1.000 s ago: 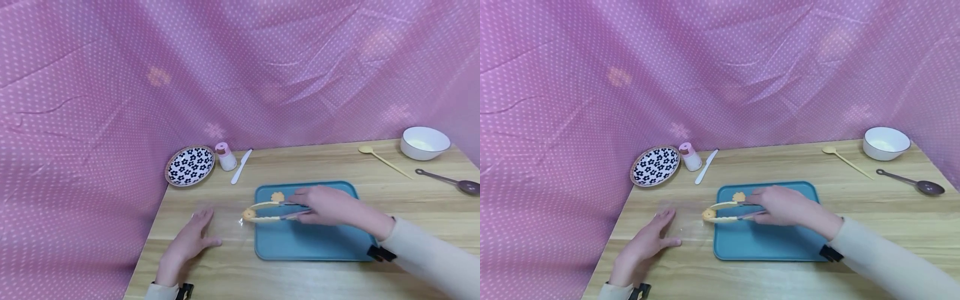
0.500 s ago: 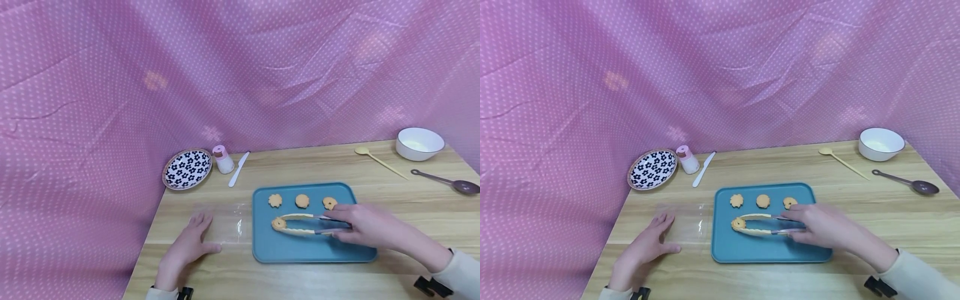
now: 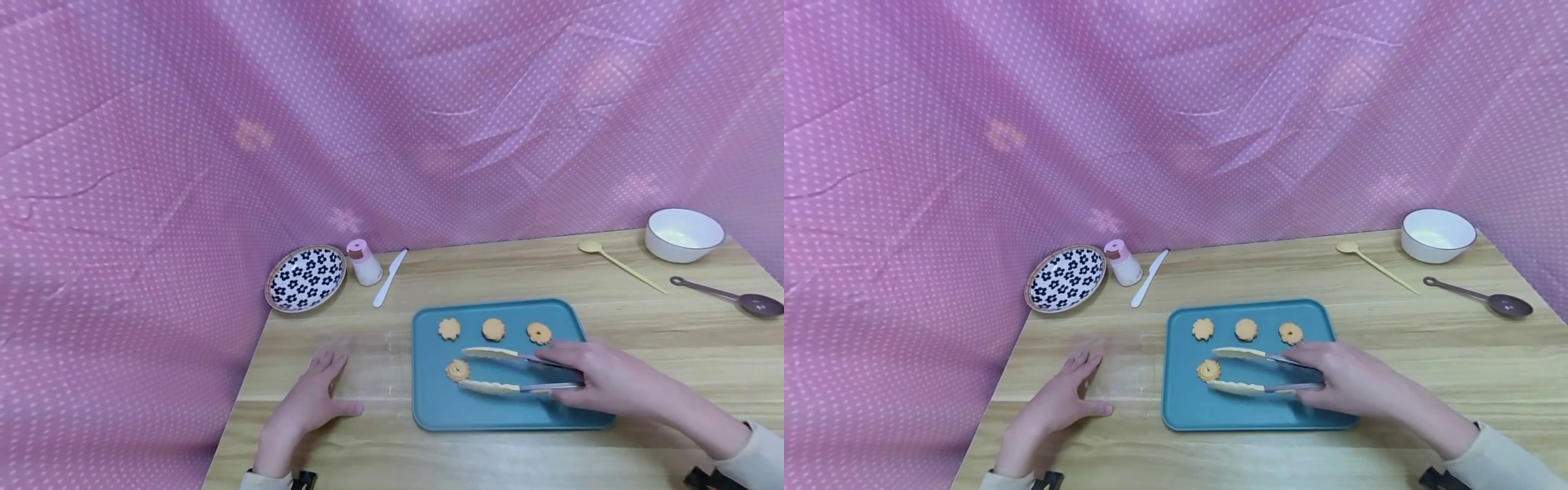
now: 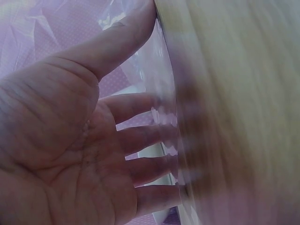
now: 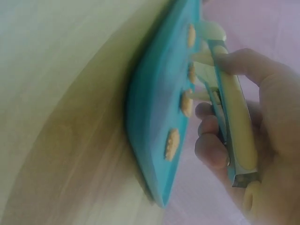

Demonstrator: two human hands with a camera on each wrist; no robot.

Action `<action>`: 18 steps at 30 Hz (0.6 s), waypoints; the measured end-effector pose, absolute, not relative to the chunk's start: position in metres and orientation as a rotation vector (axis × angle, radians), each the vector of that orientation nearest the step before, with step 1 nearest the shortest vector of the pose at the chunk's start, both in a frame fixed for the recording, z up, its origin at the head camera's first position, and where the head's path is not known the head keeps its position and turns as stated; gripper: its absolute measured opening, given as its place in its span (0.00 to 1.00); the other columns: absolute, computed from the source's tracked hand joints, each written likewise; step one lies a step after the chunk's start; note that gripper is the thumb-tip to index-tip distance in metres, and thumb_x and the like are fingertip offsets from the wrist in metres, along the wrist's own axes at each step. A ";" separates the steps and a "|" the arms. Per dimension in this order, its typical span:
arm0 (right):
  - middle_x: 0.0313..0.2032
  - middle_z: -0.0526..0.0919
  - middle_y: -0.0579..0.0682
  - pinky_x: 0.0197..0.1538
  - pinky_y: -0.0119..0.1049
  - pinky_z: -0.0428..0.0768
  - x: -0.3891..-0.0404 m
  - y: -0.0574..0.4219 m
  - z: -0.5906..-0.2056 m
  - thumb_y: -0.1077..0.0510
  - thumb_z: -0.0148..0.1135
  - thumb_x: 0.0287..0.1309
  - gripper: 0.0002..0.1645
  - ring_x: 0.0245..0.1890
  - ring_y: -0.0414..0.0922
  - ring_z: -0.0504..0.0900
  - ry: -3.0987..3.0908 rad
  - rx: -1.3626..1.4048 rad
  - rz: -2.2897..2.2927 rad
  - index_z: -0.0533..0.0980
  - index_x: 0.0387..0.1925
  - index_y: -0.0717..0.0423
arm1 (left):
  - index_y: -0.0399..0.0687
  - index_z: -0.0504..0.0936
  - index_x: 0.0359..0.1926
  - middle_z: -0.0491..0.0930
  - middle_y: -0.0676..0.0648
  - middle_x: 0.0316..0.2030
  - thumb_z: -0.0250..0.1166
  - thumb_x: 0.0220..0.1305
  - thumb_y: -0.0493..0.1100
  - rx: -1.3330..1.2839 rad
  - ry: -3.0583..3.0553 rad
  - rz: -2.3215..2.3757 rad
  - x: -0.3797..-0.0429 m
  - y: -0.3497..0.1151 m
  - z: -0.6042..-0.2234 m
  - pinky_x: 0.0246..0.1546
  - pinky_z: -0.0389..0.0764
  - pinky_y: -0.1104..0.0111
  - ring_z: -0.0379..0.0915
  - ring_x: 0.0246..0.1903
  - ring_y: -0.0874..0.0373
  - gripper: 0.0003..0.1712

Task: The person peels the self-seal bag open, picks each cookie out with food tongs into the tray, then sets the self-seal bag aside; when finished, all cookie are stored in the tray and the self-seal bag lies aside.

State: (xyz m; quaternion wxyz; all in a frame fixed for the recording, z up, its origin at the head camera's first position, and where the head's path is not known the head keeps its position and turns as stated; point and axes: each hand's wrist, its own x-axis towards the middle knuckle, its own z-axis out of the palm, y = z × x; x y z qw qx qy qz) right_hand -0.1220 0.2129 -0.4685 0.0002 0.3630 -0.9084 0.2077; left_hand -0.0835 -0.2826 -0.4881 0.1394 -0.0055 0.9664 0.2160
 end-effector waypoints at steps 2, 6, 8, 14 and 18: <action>0.45 0.85 0.37 0.35 0.25 0.81 -0.120 0.217 -0.466 0.40 0.74 0.54 0.34 0.36 0.27 0.77 -2.879 1.060 0.712 0.78 0.61 0.46 | 0.49 0.62 0.77 0.51 0.36 0.80 0.78 0.43 0.68 -0.018 2.789 0.629 -0.084 -0.282 -0.489 0.78 0.51 0.36 0.40 0.80 0.32 0.64; 0.29 0.76 0.41 0.24 0.25 0.71 -0.117 0.229 -0.461 0.42 0.77 0.52 0.39 0.25 0.28 0.68 -2.920 0.816 0.952 0.72 0.62 0.50 | 0.49 0.62 0.77 0.52 0.36 0.80 0.78 0.43 0.68 -0.018 2.793 0.631 -0.084 -0.282 -0.489 0.78 0.51 0.37 0.40 0.80 0.32 0.64; 0.26 0.72 0.44 0.20 0.27 0.68 -0.116 0.237 -0.461 0.43 0.77 0.53 0.41 0.22 0.30 0.66 -2.902 0.658 1.028 0.68 0.62 0.52 | 0.49 0.62 0.77 0.51 0.36 0.80 0.78 0.42 0.68 -0.018 2.795 0.630 -0.083 -0.282 -0.489 0.78 0.52 0.37 0.40 0.80 0.32 0.64; 0.28 0.72 0.53 0.18 0.33 0.65 -0.119 0.273 -0.466 0.39 0.69 0.61 0.42 0.20 0.37 0.66 -2.872 0.153 0.980 0.64 0.60 0.66 | 0.50 0.62 0.77 0.51 0.37 0.80 0.79 0.42 0.68 -0.018 2.795 0.640 -0.083 -0.281 -0.489 0.78 0.51 0.37 0.39 0.80 0.33 0.64; 0.29 0.67 0.56 0.18 0.36 0.63 -0.122 0.297 -0.477 0.33 0.61 0.64 0.43 0.21 0.44 0.66 -2.928 -0.091 0.903 0.63 0.49 0.71 | 0.50 0.62 0.77 0.51 0.36 0.80 0.79 0.40 0.67 -0.027 2.788 0.643 -0.083 -0.281 -0.488 0.78 0.51 0.37 0.40 0.80 0.33 0.65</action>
